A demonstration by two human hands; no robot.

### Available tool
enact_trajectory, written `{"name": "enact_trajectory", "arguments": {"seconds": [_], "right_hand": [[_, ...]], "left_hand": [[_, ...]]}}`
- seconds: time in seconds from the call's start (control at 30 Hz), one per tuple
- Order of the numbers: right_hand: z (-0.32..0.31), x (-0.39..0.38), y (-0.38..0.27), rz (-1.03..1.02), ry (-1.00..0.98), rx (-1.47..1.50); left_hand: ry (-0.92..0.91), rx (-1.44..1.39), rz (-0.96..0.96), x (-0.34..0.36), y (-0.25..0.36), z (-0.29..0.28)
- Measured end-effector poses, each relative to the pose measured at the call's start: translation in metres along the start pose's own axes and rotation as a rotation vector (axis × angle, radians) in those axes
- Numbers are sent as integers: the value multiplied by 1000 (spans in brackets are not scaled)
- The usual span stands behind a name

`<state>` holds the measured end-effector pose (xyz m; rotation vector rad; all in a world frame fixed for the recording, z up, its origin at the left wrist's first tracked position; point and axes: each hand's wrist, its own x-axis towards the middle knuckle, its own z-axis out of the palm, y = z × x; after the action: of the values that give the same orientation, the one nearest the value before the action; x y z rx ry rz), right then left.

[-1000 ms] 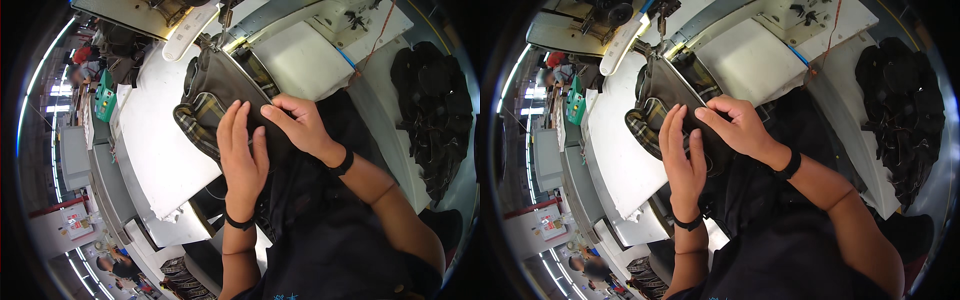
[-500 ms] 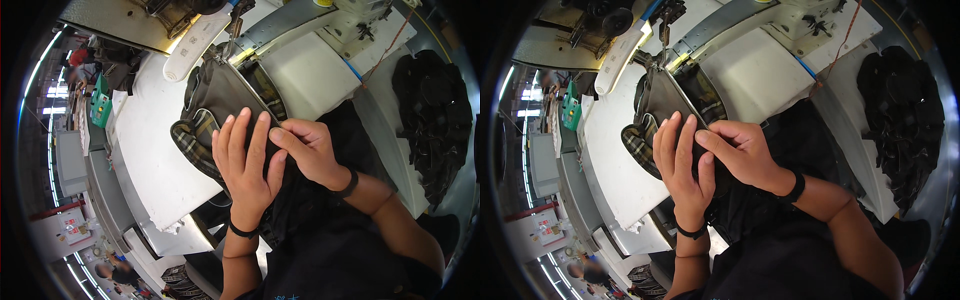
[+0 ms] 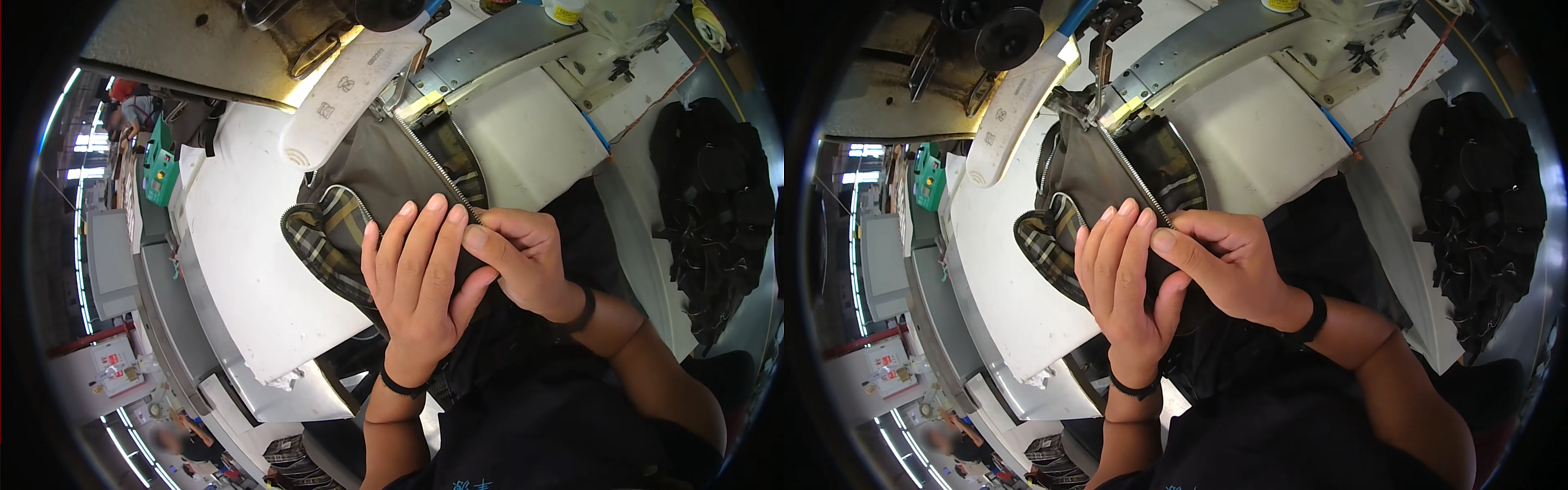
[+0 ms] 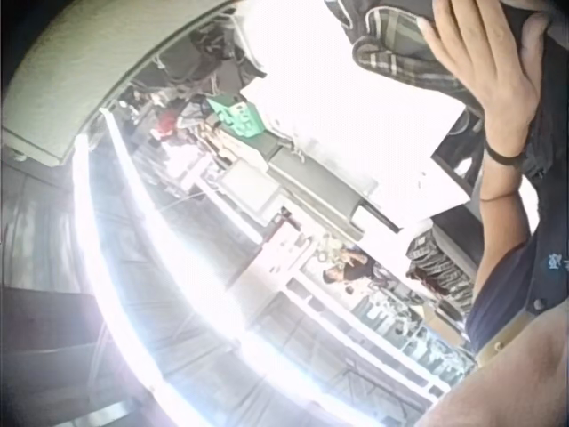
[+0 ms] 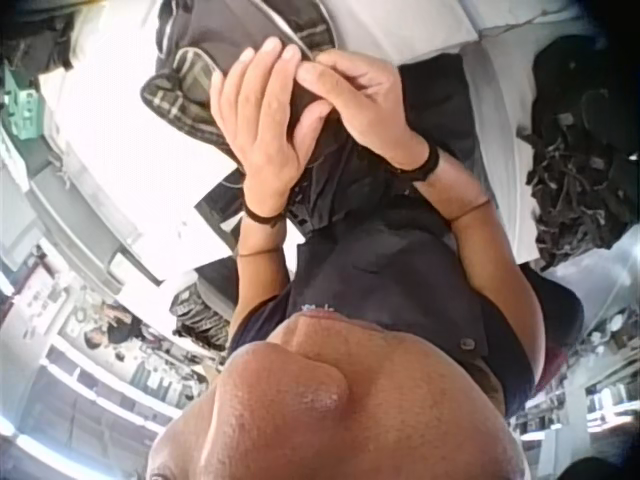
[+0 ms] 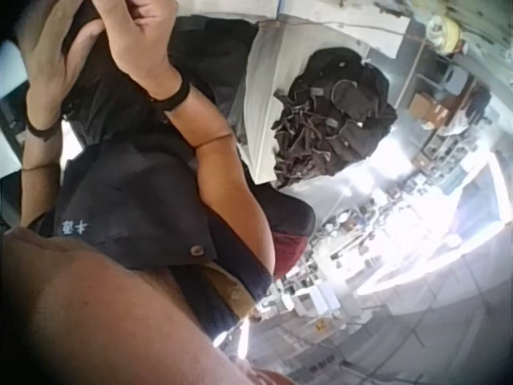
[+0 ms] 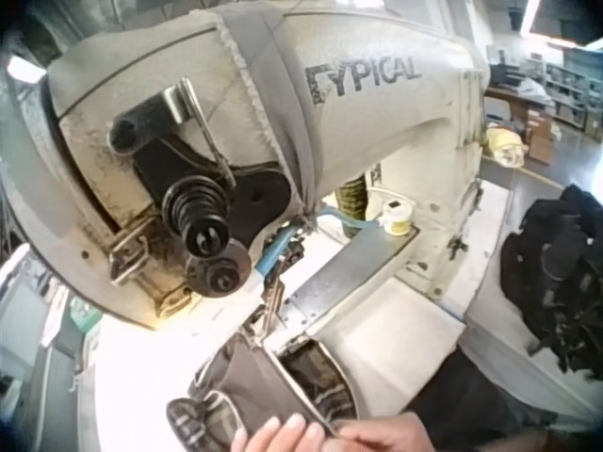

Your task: The recorder is using an industrial sewing machine to assemble leather and fabric components of a bag.

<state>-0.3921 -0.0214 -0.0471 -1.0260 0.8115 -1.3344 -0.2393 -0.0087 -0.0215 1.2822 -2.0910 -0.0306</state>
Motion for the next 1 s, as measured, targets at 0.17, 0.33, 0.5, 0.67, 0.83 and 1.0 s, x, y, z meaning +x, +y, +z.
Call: {"name": "enact_trajectory", "arguments": {"seconds": [0.17,0.33,0.5,0.67,0.83,1.0], "right_hand": [[-1,16,13,-10,6,48],[8,33,18,-44,20,42],[6,48,17,-57,-20,40],[14,64,23,-59,-11,66],[17,78,25,-102,18,66],[23,87,22,-112,82,-51]], "left_hand": [[-3,40,5,10,-8,7],[-6,46,11,19,-24,9],[-16,23,20,28,-35,11],[18,22,30,37,-49,11],[71,-93,77,45,-66,19],[127,-306,1,53,-72,19]]}}
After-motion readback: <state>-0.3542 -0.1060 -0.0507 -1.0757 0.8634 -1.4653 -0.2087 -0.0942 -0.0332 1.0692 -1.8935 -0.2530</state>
